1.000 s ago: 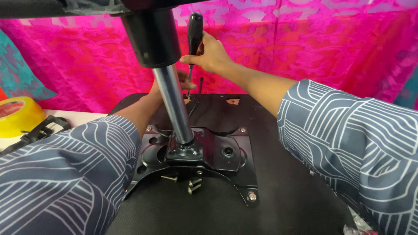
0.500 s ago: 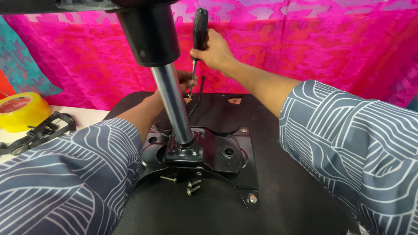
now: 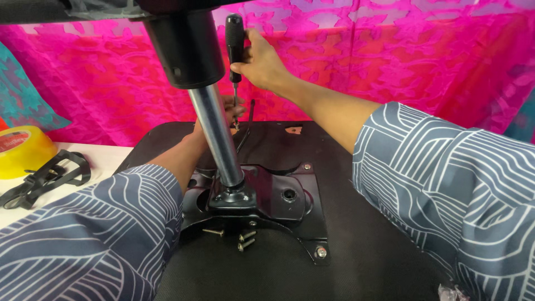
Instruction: The person uses a screwdriver to tighten screws into the underside of a black chair seat, securing the seat to its metal mounting bracket. The person works on multiple screw locations around the bracket, repositioning hands and the tool as needed.
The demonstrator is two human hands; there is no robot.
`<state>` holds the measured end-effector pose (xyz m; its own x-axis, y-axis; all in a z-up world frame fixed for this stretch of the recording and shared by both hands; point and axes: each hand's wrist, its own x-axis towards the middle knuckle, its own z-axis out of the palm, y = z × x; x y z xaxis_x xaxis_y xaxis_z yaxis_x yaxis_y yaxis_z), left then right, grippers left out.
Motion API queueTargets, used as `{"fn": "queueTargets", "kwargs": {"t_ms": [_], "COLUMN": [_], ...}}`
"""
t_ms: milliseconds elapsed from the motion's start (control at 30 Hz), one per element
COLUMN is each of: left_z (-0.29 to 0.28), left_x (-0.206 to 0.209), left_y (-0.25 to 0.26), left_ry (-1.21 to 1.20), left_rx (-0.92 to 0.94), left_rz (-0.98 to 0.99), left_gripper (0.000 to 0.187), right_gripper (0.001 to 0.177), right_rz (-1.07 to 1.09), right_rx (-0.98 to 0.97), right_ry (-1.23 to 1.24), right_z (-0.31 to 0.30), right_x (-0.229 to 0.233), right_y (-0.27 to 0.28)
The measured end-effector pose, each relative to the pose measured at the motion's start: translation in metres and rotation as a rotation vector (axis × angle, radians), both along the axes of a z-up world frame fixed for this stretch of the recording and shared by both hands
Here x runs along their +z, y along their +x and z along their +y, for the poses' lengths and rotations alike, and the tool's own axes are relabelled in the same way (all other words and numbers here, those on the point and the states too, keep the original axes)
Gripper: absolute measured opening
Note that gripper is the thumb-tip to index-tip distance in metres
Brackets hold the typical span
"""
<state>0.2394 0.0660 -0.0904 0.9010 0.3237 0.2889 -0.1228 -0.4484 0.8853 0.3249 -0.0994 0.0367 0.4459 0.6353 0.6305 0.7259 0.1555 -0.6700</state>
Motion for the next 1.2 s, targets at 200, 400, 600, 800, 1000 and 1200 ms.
{"fn": "queueTargets", "kwargs": {"t_ms": [200,400,600,800,1000,1200], "left_z": [-0.011,-0.021,0.007,0.021,-0.011,-0.037], "left_x": [0.014,0.017,-0.008,-0.018,0.001,0.016], "left_y": [-0.010,-0.022,0.000,0.010,-0.014,-0.032], "left_ry": [0.147,0.017,-0.225,-0.332,-0.194,-0.177], "left_rx": [-0.055,0.024,-0.213,-0.363,-0.145,0.098], "left_rz": [-0.080,-0.128,-0.245,-0.237,-0.290,-0.356], "left_gripper": [0.037,0.030,0.031,0.033,0.044,0.029], "right_gripper": [0.050,0.061,0.080,0.058,0.033,0.065], "right_rz": [-0.217,-0.156,0.077,0.003,-0.039,-0.117], "right_rx": [-0.196,-0.240,-0.033,-0.022,-0.187,-0.254], "right_ry": [-0.108,-0.089,-0.066,-0.145,-0.263,-0.110], "right_z": [-0.006,-0.001,0.003,-0.004,-0.005,0.001], "right_x": [0.002,0.004,0.010,0.013,0.019,0.005], "right_y": [-0.002,-0.014,-0.014,-0.019,-0.030,-0.032]}}
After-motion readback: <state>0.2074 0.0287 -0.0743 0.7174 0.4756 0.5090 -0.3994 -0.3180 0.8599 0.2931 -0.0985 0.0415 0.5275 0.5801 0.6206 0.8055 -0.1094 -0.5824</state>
